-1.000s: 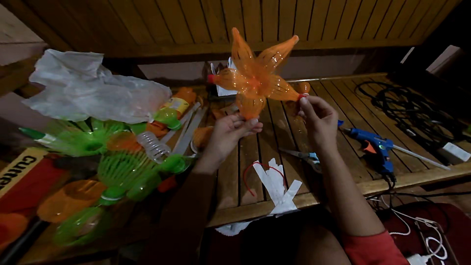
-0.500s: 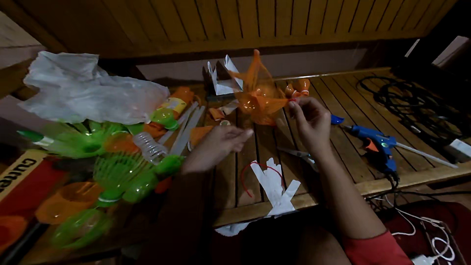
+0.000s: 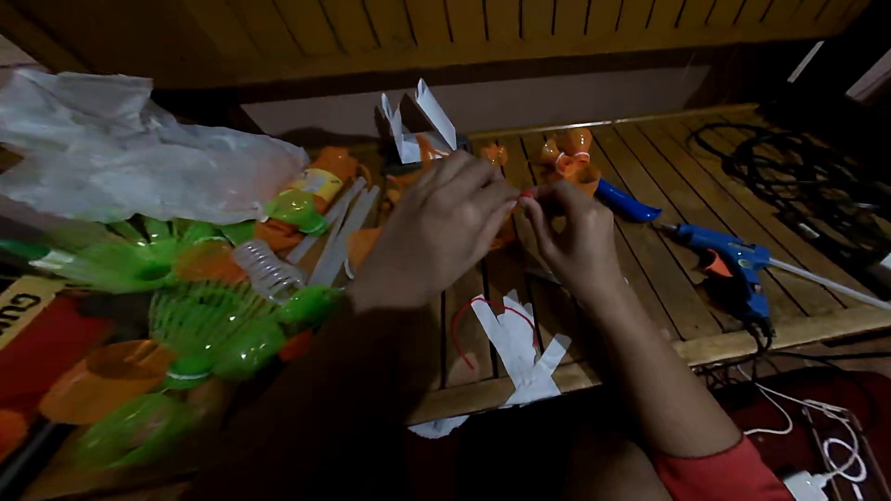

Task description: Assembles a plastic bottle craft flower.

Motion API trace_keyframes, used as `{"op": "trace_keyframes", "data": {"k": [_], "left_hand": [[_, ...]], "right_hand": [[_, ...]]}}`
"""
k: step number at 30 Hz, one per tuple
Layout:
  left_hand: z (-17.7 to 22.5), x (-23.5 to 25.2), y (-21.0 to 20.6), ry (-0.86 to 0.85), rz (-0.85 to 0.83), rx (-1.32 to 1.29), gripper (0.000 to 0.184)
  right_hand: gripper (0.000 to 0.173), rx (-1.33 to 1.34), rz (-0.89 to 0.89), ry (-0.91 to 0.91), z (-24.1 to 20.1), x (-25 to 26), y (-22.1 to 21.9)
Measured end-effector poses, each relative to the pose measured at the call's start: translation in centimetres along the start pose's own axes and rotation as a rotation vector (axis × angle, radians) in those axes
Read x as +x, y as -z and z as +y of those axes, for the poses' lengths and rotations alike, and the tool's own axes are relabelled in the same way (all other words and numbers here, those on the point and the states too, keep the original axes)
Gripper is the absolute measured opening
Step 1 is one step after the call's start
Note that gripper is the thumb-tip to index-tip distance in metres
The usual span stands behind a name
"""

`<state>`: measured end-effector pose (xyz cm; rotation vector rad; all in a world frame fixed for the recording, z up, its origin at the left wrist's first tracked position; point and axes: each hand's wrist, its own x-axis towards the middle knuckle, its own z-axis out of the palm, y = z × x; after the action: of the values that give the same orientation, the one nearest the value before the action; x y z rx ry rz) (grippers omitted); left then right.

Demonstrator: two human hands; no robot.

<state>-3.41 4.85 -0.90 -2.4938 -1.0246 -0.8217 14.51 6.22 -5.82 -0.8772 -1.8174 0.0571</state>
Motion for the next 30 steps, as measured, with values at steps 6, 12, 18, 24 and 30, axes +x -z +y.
{"op": "trace_keyframes", "data": {"k": [6, 12, 18, 24, 30], "left_hand": [[-0.2, 0.3, -0.2, -0.082, 0.019, 0.077, 0.025], [-0.7, 1.0, 0.3, -0.21, -0.014, 0.145, 0.021], [0.0, 1.0, 0.2, -0.233, -0.006, 0.166, 0.023], [0.2, 0.0, -0.5, -0.078, 0.096, 0.068, 0.023], [0.1, -0.5, 0.0, 0.127, 0.212, -0.018, 0.019]], "right_hand": [[0.012, -0.016, 0.009, 0.022, -0.3, 0.0, 0.0], [0.013, -0.032, 0.02, 0.034, -0.2, -0.1, -0.2], [0.01, -0.01, 0.016, 0.022, -0.4, -0.2, -0.2], [0.011, 0.027, 0.009, 0.0, -1.0, -0.3, -0.5], [0.013, 0.066, 0.009, -0.037, -0.5, -0.2, -0.1]]}}
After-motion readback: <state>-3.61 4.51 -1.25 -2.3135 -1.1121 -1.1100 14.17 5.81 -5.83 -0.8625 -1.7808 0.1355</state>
